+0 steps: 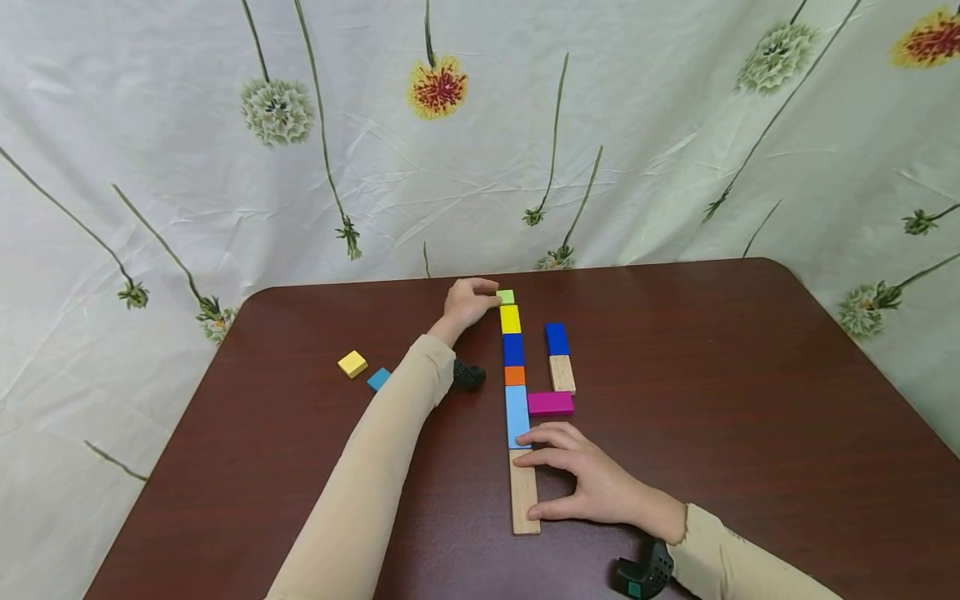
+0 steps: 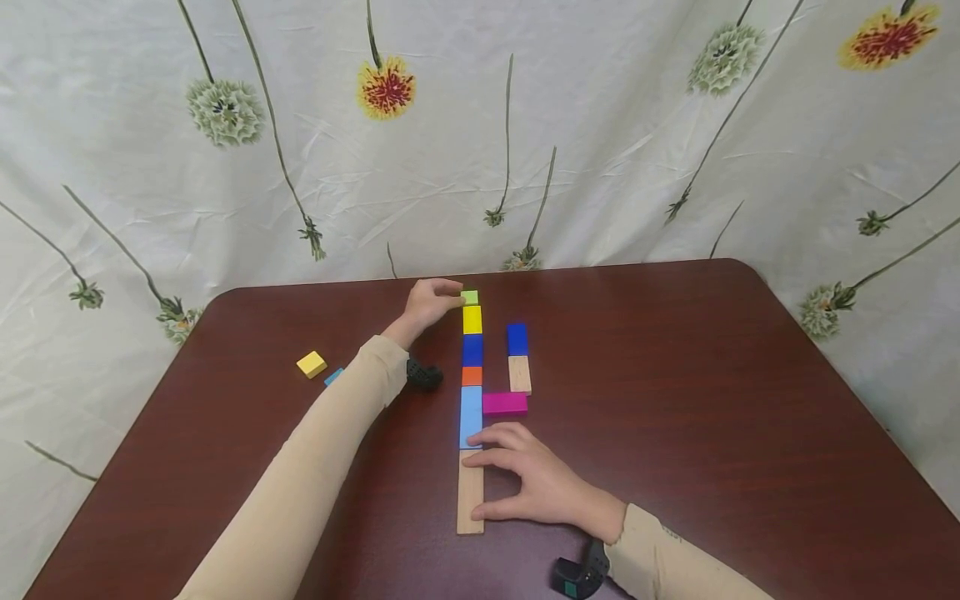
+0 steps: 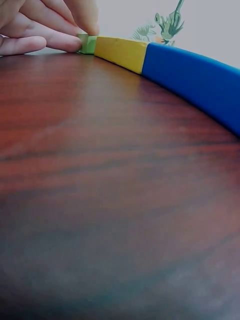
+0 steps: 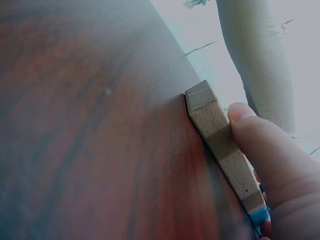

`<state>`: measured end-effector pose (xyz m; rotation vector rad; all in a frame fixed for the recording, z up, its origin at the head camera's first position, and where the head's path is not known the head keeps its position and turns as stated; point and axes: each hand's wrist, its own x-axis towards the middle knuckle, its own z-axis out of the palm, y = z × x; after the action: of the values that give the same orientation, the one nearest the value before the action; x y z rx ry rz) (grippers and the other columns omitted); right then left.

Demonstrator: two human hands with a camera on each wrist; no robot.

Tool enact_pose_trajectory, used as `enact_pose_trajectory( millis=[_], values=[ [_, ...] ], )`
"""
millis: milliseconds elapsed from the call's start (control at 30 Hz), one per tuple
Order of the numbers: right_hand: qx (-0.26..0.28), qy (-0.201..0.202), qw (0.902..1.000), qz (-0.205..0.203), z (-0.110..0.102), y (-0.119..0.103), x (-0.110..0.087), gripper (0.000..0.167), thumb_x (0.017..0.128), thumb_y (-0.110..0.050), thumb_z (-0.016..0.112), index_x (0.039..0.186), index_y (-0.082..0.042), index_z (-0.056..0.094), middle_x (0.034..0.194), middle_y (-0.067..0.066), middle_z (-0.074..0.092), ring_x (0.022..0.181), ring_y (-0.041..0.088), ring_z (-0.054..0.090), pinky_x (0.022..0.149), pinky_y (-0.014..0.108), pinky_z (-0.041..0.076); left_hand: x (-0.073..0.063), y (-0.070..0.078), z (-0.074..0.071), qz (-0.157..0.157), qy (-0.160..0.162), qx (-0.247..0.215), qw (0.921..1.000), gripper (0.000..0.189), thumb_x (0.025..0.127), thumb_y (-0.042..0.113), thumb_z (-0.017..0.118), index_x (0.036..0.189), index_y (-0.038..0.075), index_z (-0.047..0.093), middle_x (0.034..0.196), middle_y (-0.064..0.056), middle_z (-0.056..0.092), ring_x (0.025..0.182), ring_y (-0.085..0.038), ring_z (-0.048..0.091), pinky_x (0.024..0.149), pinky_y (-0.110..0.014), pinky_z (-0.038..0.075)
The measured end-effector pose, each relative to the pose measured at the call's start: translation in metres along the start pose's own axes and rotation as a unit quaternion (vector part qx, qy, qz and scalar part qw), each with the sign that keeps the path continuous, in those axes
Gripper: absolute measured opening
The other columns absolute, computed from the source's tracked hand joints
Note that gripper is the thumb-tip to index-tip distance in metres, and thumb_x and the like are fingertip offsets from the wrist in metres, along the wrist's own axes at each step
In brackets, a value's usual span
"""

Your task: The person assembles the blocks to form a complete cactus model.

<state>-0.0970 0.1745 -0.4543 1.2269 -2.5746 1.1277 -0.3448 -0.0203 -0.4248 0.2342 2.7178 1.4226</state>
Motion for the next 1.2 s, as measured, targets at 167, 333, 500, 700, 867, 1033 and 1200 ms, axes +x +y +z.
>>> enact_pose_trajectory(
  millis=[167, 333, 500, 700, 867, 1033, 1200],
  values=[
    [-0.004, 0.002, 0.9999, -0.009, 0.000, 0.000, 0.000, 0.052, 0.078, -0.047, 0.074, 0.121, -0.022, 0.063, 0.134, -0.003, 0.048, 0.124, 0.018, 0.039, 0.097, 0.039, 0.040, -0.002, 0.001, 0.001, 0.003, 0.001, -0.002, 1.0000, 0.030, 0.087, 0.021, 0.068, 0.115, 0.010, 0.068, 0.118, -0.006, 0.063, 0.107, -0.024, 0.056, 0.092, -0.038, 0.045],
    [-0.008, 0.004, 0.9999, -0.015, 0.001, 0.001, 0.000, 0.051, 0.078, -0.046, 0.074, 0.121, -0.021, 0.062, 0.134, -0.002, 0.049, 0.123, 0.019, 0.039, 0.096, 0.040, 0.040, -0.002, 0.001, 0.002, 0.006, 0.002, 0.001, 1.0000, 0.028, 0.088, 0.020, 0.066, 0.115, 0.010, 0.068, 0.117, -0.006, 0.064, 0.106, -0.024, 0.056, 0.091, -0.037, 0.045],
    [-0.008, 0.004, 0.9998, -0.016, 0.000, 0.000, 0.000, 0.051, 0.078, -0.046, 0.074, 0.121, -0.021, 0.062, 0.134, -0.002, 0.049, 0.123, 0.019, 0.039, 0.095, 0.040, 0.041, -0.002, 0.001, 0.003, 0.008, 0.001, 0.001, 1.0000, 0.028, 0.088, 0.021, 0.067, 0.114, 0.010, 0.069, 0.115, -0.006, 0.064, 0.104, -0.023, 0.058, 0.090, -0.037, 0.045],
    [-0.005, 0.001, 0.9999, -0.012, 0.000, 0.000, 0.000, 0.051, 0.078, -0.046, 0.073, 0.122, -0.022, 0.062, 0.134, -0.002, 0.049, 0.123, 0.018, 0.039, 0.096, 0.040, 0.041, -0.001, 0.000, 0.004, 0.009, -0.006, -0.002, 0.9999, 0.027, 0.088, 0.020, 0.067, 0.114, 0.010, 0.069, 0.114, -0.006, 0.065, 0.102, -0.023, 0.059, 0.088, -0.036, 0.047],
    [-0.002, 0.000, 1.0000, -0.005, 0.000, 0.001, 0.000, 0.052, 0.077, -0.048, 0.073, 0.121, -0.023, 0.063, 0.134, -0.004, 0.049, 0.124, 0.017, 0.039, 0.096, 0.039, 0.041, -0.002, 0.001, 0.003, 0.011, -0.006, -0.002, 0.9999, 0.028, 0.088, 0.020, 0.067, 0.114, 0.010, 0.068, 0.115, -0.007, 0.064, 0.101, -0.023, 0.060, 0.087, -0.036, 0.047],
    [-0.006, 0.003, 0.9999, -0.016, 0.001, 0.002, 0.000, 0.051, 0.078, -0.046, 0.074, 0.121, -0.021, 0.062, 0.133, -0.001, 0.049, 0.123, 0.019, 0.039, 0.095, 0.039, 0.041, -0.004, 0.001, -0.002, 0.011, -0.011, -0.012, 0.9998, 0.030, 0.088, 0.021, 0.067, 0.116, 0.010, 0.067, 0.118, -0.007, 0.062, 0.103, -0.024, 0.058, 0.088, -0.037, 0.047],
    [-0.009, 0.007, 0.9996, -0.024, 0.002, 0.002, 0.000, 0.051, 0.078, -0.045, 0.074, 0.121, -0.020, 0.063, 0.132, 0.000, 0.049, 0.122, 0.020, 0.040, 0.095, 0.039, 0.041, -0.006, 0.005, -0.013, 0.014, -0.012, -0.040, 0.9990, 0.032, 0.089, 0.021, 0.066, 0.118, 0.007, 0.066, 0.121, -0.009, 0.060, 0.109, -0.026, 0.053, 0.091, -0.039, 0.045]
  ],
)
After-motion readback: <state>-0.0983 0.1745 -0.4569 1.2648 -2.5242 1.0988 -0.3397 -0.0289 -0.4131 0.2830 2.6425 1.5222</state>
